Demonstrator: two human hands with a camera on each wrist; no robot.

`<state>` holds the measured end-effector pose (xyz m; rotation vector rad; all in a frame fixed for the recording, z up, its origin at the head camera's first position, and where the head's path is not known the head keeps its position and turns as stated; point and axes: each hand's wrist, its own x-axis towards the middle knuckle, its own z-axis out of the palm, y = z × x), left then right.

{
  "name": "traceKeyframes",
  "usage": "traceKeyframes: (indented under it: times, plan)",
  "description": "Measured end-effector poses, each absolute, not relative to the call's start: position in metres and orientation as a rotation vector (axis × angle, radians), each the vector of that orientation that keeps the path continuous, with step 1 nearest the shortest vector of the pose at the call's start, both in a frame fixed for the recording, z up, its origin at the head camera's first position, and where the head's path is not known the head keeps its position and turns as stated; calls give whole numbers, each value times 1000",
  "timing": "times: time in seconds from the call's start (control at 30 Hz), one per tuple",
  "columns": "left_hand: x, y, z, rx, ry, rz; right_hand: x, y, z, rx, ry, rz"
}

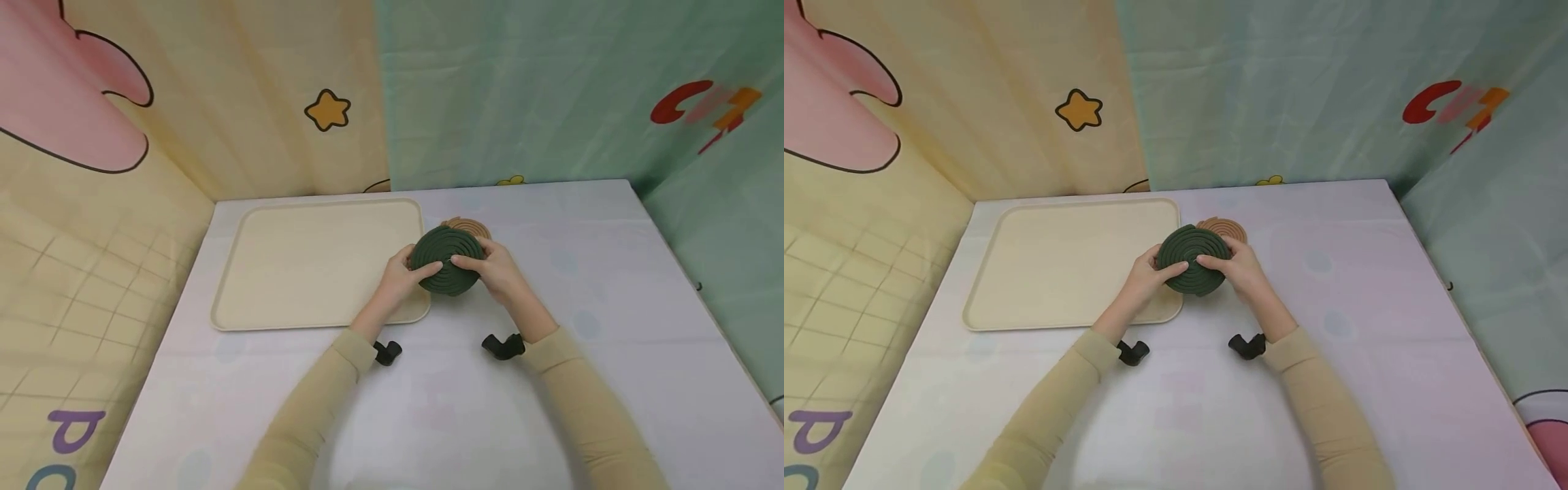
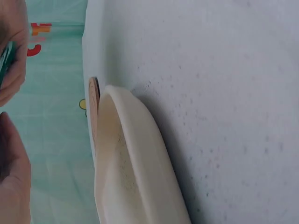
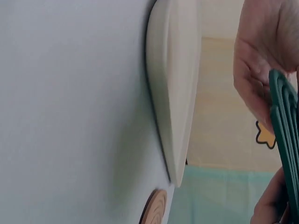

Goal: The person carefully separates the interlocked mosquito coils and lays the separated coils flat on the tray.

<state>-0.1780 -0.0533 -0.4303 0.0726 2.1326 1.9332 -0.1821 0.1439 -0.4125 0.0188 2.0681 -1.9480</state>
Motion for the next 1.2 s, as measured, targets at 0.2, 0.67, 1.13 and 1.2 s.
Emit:
traceKeyframes:
  times: [0.2,0.67,1.13,1.2]
  plan:
    - [-170,-53,-432,-71,2053,2227,-177,117,-414,108,1831,-2204]
    - [-167,-63,-431,-64,2295,2183,-182,117,-413,-27,2177,-2021]
    - [-168,-72,-426,-117,2342,2164,-188,119,-411,-127,2544,-1913]
    - [-168,-73,-426,-171,2288,2249,-186,116,-414,-98,2537,-1932]
